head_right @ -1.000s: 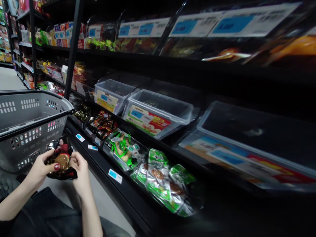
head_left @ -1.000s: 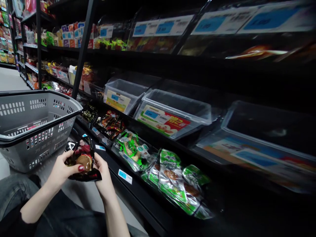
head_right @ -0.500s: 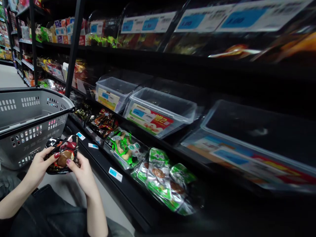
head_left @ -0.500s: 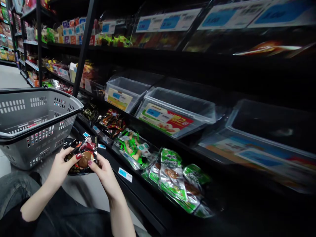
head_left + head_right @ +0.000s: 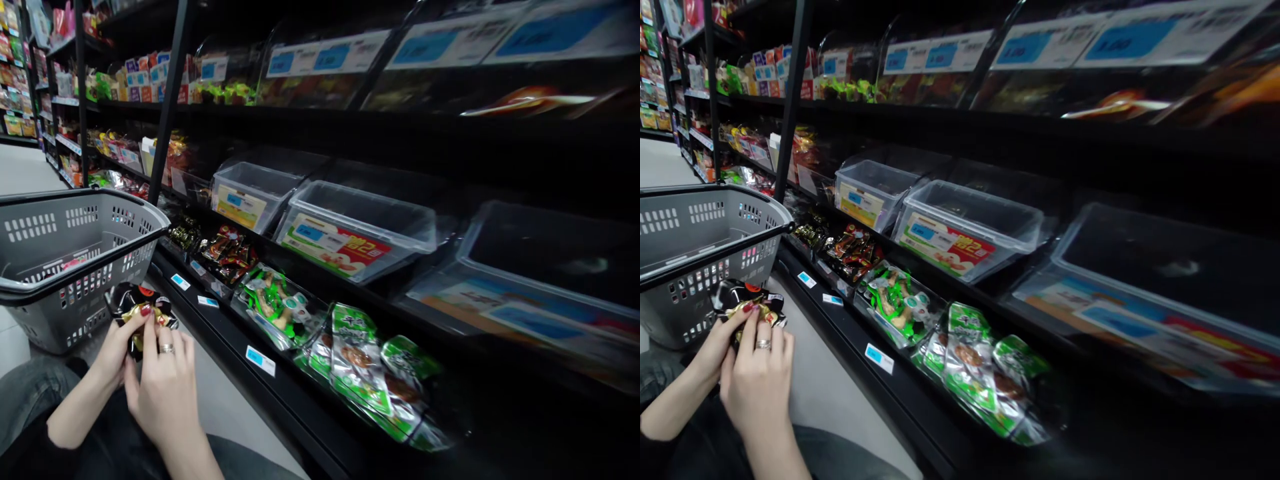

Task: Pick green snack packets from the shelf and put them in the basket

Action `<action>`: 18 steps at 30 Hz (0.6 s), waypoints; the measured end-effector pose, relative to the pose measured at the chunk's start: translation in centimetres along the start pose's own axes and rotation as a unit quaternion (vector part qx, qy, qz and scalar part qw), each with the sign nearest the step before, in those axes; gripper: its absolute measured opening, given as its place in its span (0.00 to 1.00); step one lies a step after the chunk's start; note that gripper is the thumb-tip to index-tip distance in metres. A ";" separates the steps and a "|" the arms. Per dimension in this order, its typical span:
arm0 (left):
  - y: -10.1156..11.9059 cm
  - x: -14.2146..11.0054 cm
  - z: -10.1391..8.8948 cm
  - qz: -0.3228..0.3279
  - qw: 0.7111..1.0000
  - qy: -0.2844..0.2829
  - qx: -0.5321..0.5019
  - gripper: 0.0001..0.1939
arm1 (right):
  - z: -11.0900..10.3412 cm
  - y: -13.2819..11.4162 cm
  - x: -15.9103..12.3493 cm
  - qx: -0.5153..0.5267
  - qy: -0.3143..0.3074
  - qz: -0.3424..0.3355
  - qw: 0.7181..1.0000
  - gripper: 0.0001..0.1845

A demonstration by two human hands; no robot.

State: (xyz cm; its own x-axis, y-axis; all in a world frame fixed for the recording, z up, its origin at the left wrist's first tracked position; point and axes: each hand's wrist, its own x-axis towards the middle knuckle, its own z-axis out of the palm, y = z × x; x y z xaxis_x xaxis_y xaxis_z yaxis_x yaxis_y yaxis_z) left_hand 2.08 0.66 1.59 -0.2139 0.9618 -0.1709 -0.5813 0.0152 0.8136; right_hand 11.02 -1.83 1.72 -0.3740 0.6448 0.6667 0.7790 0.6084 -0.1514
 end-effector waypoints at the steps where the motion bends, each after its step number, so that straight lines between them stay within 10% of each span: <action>1: 0.4 -0.1 -0.1 0.001 1.000 0.012 -0.012 0.13 | -0.4 0.0 0.1 0.036 -0.014 -0.017 0.999 0.29; 9: 9.3 -3.8 -3.0 0.110 0.987 0.106 0.056 0.22 | -2.5 5.1 0.4 0.178 0.174 -0.039 0.968 0.16; 14: 20.6 0.4 -3.7 0.261 0.922 0.151 0.241 0.17 | 1.7 10.7 0.3 0.110 0.009 0.052 0.993 0.09; 18: 26.0 8.8 -4.9 0.146 0.886 0.150 0.415 0.17 | 7.6 14.7 -1.9 0.059 -0.166 0.099 0.979 0.14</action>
State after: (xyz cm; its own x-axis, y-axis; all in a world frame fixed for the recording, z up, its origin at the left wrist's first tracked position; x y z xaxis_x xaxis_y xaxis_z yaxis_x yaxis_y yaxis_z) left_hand -18.81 8.21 18.53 -0.5315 0.8438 0.0746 0.2826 0.0936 0.9547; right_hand 19.35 9.38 -7.30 -0.3794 0.8586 0.3448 0.7968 0.4927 -0.3498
